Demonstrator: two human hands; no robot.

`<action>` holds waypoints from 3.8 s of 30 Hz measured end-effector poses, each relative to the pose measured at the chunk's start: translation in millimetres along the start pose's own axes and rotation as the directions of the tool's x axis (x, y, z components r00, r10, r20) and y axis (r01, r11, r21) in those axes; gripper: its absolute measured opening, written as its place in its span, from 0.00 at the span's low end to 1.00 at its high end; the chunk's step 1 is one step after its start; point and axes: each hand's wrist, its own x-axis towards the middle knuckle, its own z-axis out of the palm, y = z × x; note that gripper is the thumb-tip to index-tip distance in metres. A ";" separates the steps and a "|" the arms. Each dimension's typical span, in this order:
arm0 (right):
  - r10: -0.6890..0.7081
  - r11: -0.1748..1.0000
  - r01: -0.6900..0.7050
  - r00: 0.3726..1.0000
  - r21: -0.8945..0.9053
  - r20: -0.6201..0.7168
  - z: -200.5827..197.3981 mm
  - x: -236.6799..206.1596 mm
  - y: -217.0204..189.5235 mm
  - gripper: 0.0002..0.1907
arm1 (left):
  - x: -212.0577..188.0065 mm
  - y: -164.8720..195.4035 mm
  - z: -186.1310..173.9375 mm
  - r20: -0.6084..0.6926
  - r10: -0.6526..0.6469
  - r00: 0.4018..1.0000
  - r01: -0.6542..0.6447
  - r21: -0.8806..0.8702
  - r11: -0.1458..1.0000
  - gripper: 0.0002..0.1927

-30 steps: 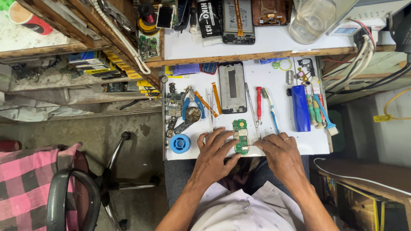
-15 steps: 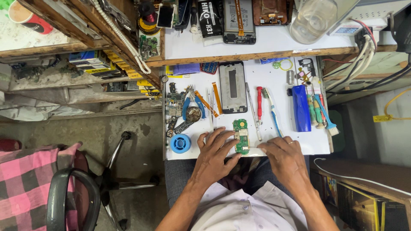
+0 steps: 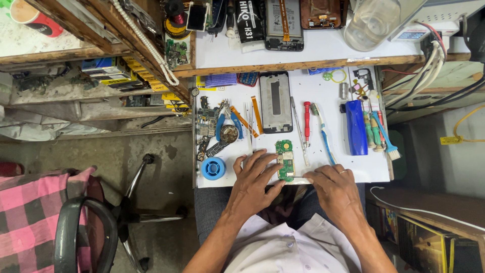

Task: The person cleans a small green circuit board with a liquid and a toothbrush, then uses a metal tool to scrape or adjust components on the board. Finally, the person uses a heat gun to apply heat to the circuit board while holding it with tweezers.

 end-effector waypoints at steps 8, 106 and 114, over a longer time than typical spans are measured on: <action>-0.055 0.998 0.055 0.998 0.017 -0.025 6.3 1.0 -1.6 0.14 | -0.8 -0.9 0.3 -0.002 0.008 1.000 -0.008 0.000 1.000 0.21; 0.617 0.655 -0.681 0.732 0.327 0.289 19.2 -20.1 -36.6 0.10 | 1.2 1.7 1.1 -0.003 0.006 1.000 -0.006 0.037 0.999 0.22; 0.546 0.699 -0.581 0.810 0.417 0.214 22.7 -18.9 -36.0 0.10 | 0.4 2.6 0.1 -0.005 0.014 1.000 -0.014 0.048 0.999 0.22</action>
